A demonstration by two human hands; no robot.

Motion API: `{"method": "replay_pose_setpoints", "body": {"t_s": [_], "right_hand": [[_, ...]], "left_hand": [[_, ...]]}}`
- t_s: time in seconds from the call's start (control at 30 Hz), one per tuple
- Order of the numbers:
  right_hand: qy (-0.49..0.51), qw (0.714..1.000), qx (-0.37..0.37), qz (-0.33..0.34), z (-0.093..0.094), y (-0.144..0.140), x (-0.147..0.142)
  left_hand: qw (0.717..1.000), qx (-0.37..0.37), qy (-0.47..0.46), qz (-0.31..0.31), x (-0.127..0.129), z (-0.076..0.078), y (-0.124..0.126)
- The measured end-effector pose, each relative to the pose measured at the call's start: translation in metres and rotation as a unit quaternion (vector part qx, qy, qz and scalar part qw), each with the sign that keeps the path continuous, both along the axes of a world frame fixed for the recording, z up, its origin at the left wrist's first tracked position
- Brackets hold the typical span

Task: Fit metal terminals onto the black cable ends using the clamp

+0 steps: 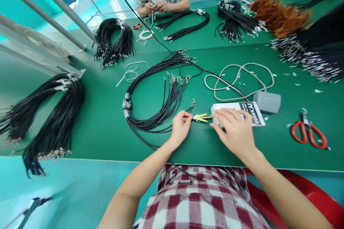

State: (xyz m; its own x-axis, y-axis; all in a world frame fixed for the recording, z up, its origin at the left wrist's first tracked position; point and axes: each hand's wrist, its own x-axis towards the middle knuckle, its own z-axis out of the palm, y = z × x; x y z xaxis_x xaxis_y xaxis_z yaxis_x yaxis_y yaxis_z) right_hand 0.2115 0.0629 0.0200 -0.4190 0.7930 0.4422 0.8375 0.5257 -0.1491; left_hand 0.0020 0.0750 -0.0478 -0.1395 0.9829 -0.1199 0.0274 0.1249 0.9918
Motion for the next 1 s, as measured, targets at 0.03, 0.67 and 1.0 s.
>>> {"method": "replay_pose_setpoints", "body": {"t_s": [0.03, 0.67, 1.0], "right_hand": [[0.028, 0.999, 0.025, -0.027, -0.002, -0.008, 0.009], [0.079, 0.988, 0.104, -0.082, -0.032, -0.036, 0.022], [-0.034, 0.999, -0.004, 0.036, -0.007, -0.004, -0.018]], "left_hand": [[1.0, -0.003, -0.001, 0.0, 0.0, 0.0, 0.0], [1.0, 0.002, -0.02, 0.016, -0.016, 0.028, -0.01], [1.0, -0.007, -0.027, -0.004, -0.008, 0.03, -0.02]]}}
